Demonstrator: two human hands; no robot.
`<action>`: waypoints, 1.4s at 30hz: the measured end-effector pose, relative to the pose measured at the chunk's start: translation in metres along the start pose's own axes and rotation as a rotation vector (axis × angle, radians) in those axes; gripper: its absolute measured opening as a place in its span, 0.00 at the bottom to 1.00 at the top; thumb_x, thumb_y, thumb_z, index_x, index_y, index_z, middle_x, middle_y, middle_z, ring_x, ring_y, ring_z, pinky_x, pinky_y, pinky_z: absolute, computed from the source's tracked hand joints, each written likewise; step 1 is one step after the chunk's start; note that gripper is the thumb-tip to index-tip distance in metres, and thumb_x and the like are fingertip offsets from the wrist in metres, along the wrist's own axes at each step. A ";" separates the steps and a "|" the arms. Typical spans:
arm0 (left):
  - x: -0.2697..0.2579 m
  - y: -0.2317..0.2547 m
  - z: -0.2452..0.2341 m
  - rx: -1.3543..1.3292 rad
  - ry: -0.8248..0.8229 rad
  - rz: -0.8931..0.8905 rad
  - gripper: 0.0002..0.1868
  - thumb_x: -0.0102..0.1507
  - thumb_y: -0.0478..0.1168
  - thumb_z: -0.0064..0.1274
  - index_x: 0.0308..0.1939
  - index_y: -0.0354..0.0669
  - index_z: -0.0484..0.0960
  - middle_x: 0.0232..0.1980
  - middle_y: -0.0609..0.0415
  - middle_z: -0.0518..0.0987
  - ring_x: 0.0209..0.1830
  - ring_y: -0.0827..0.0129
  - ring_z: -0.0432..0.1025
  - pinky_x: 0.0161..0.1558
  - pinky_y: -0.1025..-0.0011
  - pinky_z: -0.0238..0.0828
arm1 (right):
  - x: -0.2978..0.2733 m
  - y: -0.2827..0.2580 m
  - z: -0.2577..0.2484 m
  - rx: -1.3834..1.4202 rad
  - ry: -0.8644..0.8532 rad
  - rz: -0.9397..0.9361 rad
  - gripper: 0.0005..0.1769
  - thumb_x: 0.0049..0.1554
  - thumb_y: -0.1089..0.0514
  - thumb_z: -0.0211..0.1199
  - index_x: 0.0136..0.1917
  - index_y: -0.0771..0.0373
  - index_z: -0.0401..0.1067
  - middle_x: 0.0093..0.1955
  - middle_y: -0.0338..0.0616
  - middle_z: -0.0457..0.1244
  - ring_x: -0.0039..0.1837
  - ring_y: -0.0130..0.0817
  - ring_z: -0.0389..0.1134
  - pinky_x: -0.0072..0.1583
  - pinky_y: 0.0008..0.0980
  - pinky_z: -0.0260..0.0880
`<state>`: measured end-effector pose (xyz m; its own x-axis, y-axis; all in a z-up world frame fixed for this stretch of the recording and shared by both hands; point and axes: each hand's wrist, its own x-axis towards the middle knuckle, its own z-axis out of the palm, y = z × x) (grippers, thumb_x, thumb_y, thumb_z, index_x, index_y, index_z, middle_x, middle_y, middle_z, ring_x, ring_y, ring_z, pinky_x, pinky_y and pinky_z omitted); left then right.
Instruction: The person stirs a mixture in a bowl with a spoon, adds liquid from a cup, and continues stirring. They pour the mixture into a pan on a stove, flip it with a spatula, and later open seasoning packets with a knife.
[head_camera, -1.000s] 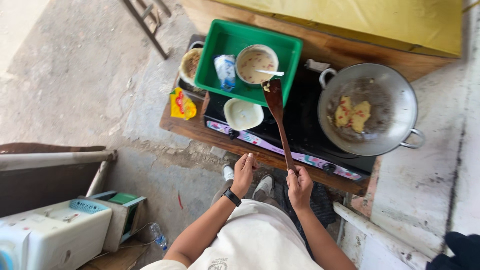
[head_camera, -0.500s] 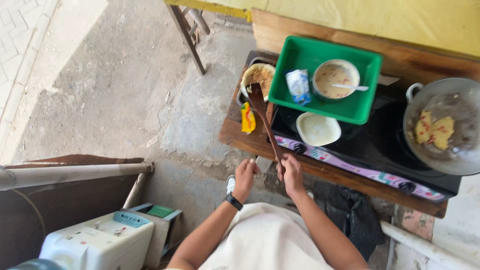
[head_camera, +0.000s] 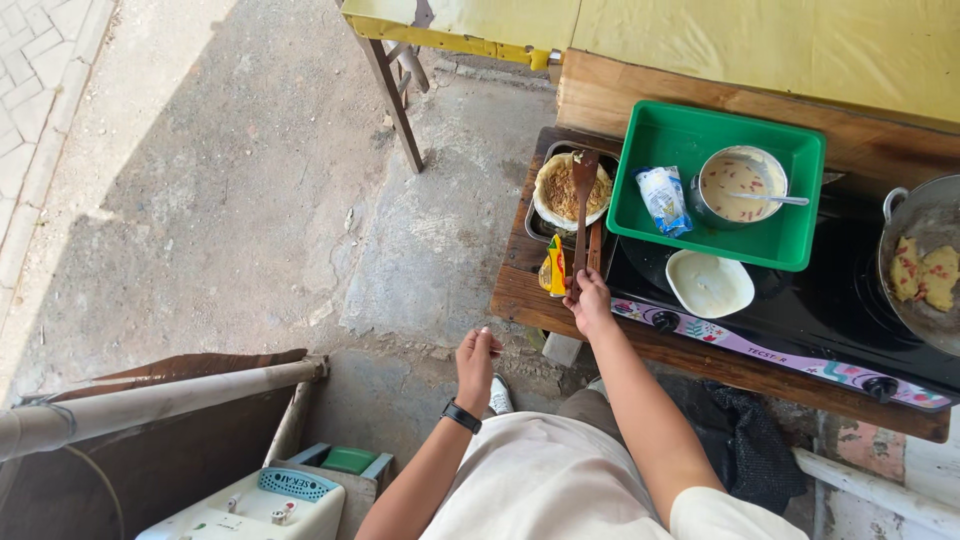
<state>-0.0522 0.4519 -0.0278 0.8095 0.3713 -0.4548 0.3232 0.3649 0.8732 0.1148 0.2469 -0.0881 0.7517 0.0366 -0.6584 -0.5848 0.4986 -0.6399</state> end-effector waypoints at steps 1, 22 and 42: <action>-0.003 0.000 0.005 0.007 -0.035 -0.016 0.16 0.71 0.44 0.44 0.31 0.41 0.76 0.31 0.59 0.77 0.31 0.77 0.68 0.38 0.74 0.68 | 0.002 -0.001 0.000 0.007 0.009 0.029 0.10 0.67 0.51 0.53 0.60 0.51 0.66 0.42 0.36 0.66 0.38 0.26 0.64 0.42 0.34 0.67; 0.018 -0.041 0.023 0.034 -0.262 -0.098 0.17 0.73 0.44 0.45 0.30 0.41 0.73 0.29 0.59 0.75 0.31 0.75 0.69 0.38 0.73 0.67 | -0.046 0.041 -0.050 -0.287 0.044 -0.118 0.34 0.61 0.49 0.60 0.75 0.66 0.60 0.71 0.52 0.62 0.69 0.47 0.65 0.68 0.43 0.67; -0.122 -0.022 0.198 0.207 -0.769 0.229 0.42 0.71 0.61 0.26 0.81 0.36 0.42 0.86 0.46 0.43 0.86 0.60 0.35 0.79 0.64 0.31 | -0.215 -0.051 -0.146 -0.413 -0.500 -0.354 0.46 0.65 0.41 0.47 0.84 0.63 0.30 0.88 0.49 0.33 0.86 0.38 0.34 0.79 0.39 0.37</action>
<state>-0.0606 0.2297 0.0432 0.9512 -0.2979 -0.0806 0.1325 0.1584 0.9784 -0.0611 0.0871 0.0280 0.9082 0.3737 -0.1885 -0.2743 0.1912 -0.9424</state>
